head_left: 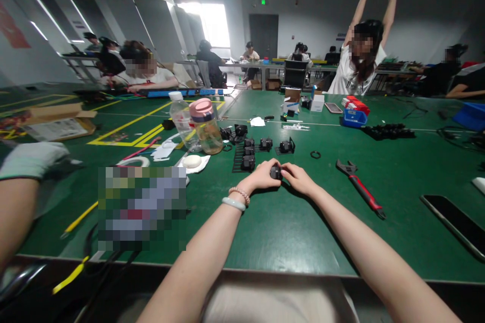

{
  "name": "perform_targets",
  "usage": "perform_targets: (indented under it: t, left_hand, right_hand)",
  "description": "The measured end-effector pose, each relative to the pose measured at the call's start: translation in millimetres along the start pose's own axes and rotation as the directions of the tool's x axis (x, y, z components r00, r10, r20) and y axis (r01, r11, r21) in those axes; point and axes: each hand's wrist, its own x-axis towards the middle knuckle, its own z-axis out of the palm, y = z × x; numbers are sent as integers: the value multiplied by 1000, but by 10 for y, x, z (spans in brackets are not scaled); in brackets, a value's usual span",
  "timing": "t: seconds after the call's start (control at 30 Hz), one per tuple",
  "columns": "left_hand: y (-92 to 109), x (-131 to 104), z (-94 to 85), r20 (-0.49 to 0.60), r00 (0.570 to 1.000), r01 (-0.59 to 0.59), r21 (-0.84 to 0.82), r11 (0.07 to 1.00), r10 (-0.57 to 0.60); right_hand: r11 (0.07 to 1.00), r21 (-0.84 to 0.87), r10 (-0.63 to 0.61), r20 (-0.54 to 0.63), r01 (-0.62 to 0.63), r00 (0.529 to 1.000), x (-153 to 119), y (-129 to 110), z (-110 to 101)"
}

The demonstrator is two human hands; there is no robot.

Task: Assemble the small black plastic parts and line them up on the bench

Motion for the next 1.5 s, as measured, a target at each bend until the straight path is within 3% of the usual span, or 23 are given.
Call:
perform_targets:
  t: [1.5]
  left_hand:
    - [-62,17,30,14,1000,1,16,1000,-1]
  right_hand:
    - [1000,-12,-20,-5,20,1000,5,18,14]
